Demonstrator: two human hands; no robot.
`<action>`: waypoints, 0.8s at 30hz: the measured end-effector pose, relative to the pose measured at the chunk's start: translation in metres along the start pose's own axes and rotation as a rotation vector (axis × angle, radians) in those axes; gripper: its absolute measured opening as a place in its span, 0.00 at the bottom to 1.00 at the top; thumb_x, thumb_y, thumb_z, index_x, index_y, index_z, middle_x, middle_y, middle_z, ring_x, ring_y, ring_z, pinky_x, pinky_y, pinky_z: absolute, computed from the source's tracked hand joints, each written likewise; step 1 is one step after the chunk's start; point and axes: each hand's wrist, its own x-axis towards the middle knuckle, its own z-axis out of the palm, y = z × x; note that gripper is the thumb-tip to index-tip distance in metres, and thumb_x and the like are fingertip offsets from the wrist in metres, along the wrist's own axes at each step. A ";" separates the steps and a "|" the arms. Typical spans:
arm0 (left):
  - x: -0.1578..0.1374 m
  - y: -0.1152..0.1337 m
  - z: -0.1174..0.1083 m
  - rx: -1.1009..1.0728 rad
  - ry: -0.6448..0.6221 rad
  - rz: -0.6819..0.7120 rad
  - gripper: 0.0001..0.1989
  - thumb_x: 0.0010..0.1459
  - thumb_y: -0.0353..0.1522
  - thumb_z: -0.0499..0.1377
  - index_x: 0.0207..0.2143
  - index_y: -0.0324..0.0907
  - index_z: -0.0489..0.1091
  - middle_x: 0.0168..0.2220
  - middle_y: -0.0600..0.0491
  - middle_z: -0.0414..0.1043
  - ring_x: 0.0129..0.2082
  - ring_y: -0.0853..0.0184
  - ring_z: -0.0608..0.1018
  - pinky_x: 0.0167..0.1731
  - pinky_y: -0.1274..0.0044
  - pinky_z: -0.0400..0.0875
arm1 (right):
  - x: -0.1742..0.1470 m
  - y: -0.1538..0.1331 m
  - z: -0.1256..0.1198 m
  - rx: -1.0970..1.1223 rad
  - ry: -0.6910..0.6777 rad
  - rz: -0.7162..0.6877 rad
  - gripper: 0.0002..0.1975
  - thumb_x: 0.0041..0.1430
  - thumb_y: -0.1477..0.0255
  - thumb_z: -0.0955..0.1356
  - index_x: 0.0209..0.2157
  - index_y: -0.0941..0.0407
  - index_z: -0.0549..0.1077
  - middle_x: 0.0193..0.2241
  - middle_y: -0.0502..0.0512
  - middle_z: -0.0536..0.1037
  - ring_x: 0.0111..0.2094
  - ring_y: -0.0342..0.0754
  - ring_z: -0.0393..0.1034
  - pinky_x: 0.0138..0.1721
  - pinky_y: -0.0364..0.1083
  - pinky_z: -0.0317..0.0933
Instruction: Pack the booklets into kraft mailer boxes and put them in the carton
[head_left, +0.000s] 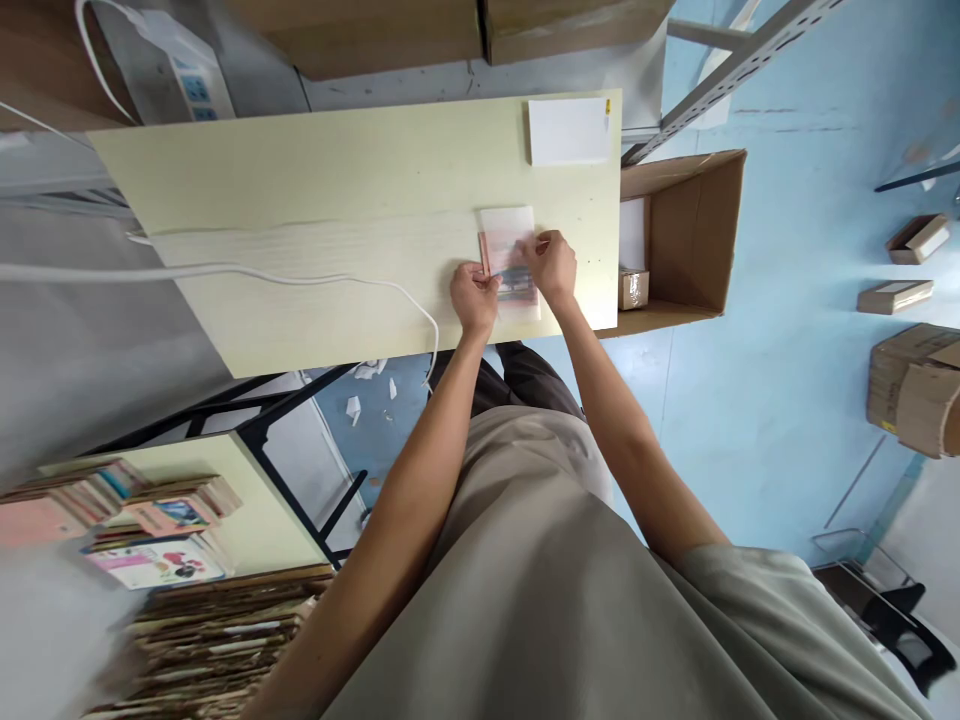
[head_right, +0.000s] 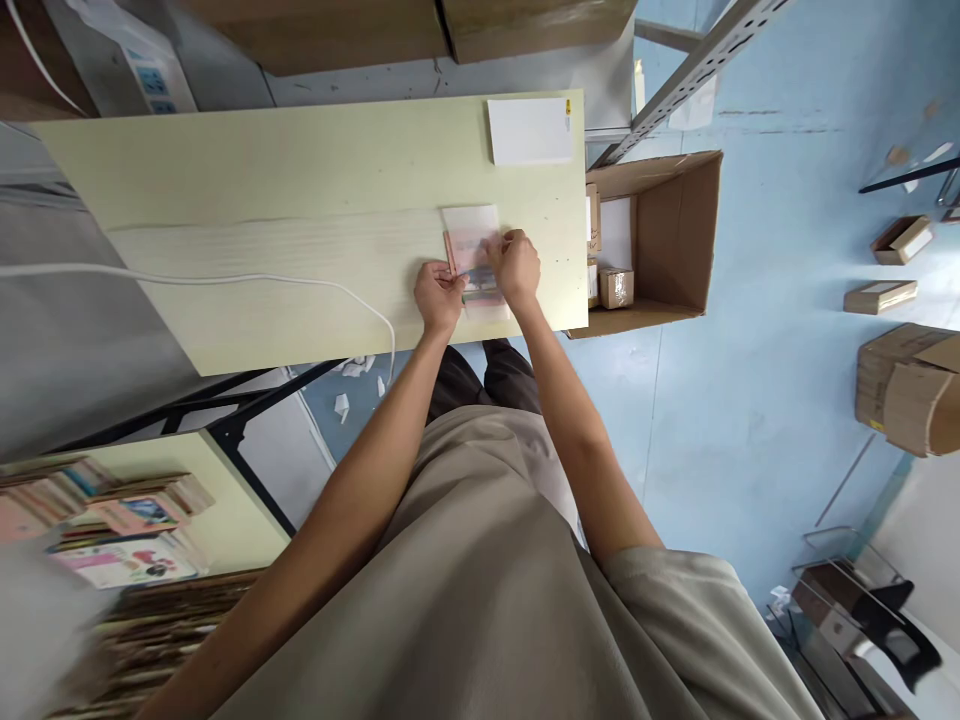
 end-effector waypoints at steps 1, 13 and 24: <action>-0.001 0.000 0.000 -0.015 0.005 0.006 0.14 0.65 0.30 0.73 0.48 0.43 0.74 0.40 0.52 0.79 0.45 0.60 0.84 0.55 0.68 0.80 | 0.006 -0.001 0.000 0.027 -0.027 0.030 0.20 0.79 0.52 0.67 0.51 0.53 0.78 0.44 0.63 0.85 0.54 0.62 0.78 0.62 0.66 0.73; -0.050 0.033 0.001 0.058 -0.034 0.190 0.11 0.74 0.41 0.66 0.51 0.45 0.75 0.68 0.38 0.70 0.73 0.45 0.72 0.77 0.50 0.67 | 0.013 -0.013 -0.008 0.051 -0.064 -0.093 0.22 0.77 0.51 0.67 0.58 0.53 0.73 0.41 0.58 0.82 0.51 0.61 0.81 0.61 0.65 0.75; -0.047 0.009 0.005 -0.077 -0.115 0.208 0.23 0.76 0.48 0.62 0.63 0.44 0.73 0.76 0.36 0.65 0.80 0.45 0.65 0.82 0.52 0.58 | -0.002 -0.047 -0.044 -0.361 -0.286 -0.683 0.29 0.83 0.63 0.56 0.79 0.51 0.62 0.76 0.66 0.68 0.81 0.65 0.57 0.80 0.74 0.54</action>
